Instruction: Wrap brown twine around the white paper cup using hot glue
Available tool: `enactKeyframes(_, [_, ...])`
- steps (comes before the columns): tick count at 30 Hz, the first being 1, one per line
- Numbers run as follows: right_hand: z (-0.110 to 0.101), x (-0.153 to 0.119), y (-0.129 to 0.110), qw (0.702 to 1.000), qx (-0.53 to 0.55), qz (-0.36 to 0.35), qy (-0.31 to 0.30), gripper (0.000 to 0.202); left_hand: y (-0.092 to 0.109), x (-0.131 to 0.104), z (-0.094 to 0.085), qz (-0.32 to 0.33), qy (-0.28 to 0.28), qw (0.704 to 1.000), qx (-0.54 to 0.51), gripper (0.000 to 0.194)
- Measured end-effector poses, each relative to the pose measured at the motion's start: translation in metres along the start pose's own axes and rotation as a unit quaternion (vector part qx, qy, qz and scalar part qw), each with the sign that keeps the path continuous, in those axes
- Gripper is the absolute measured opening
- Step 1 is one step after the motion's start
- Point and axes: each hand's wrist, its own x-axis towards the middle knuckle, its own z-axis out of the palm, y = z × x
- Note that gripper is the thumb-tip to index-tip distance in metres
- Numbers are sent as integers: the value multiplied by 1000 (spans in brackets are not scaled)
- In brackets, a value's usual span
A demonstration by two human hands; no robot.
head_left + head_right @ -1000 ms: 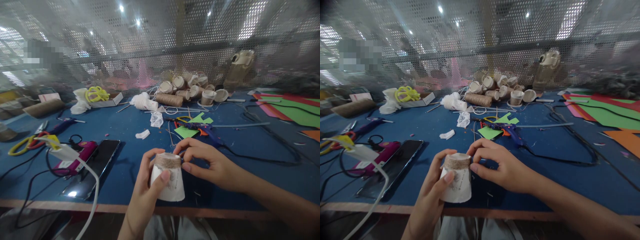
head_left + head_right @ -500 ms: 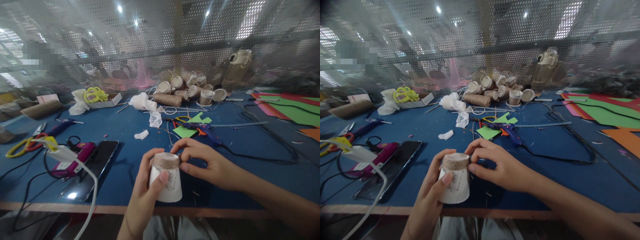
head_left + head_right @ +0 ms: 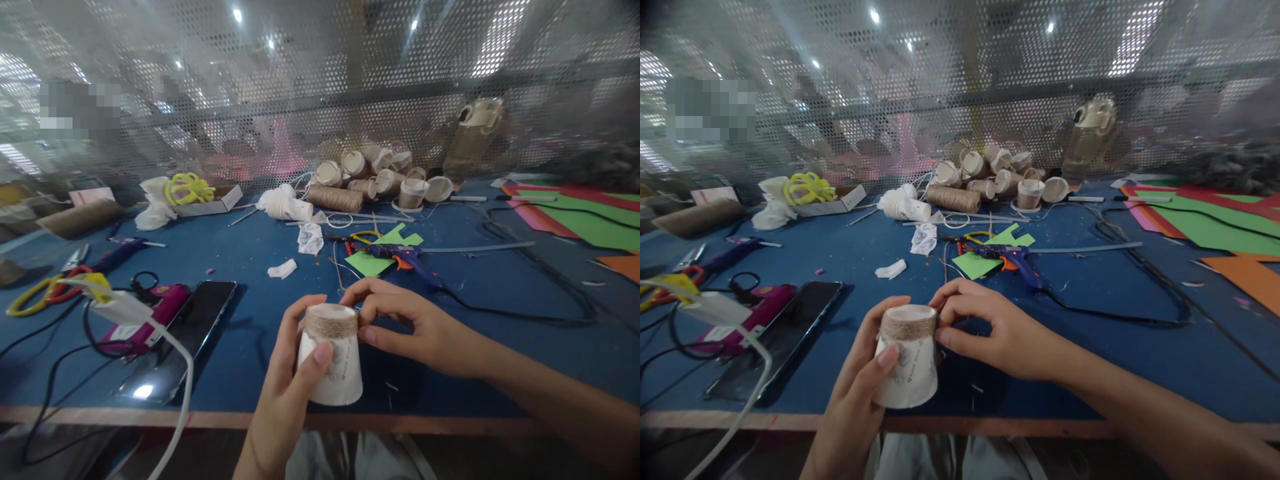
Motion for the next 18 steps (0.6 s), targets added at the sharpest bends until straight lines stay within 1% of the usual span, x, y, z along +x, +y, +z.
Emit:
enactKeyframes(5, [0,1,-1,1000,2,2,0,18,-1,0,1,10,5,1000,1,45])
enactKeyframes(10, [-2,-2,1,1000,3,7,19,16,1,0,2,-4,8,1000,-2,48])
enactKeyframes(14, [-6,-5,5,996,55,4,69,8,3,1,3,-12,37,999,-13,53])
enactKeyframes(16, [-7,-5,8,994,50,-9,97,5,3,1,3,-13,38,999,-16,55])
enactKeyframes(18, [-8,-5,11,993,17,-16,116,8,2,2,2,-10,37,999,-22,55])
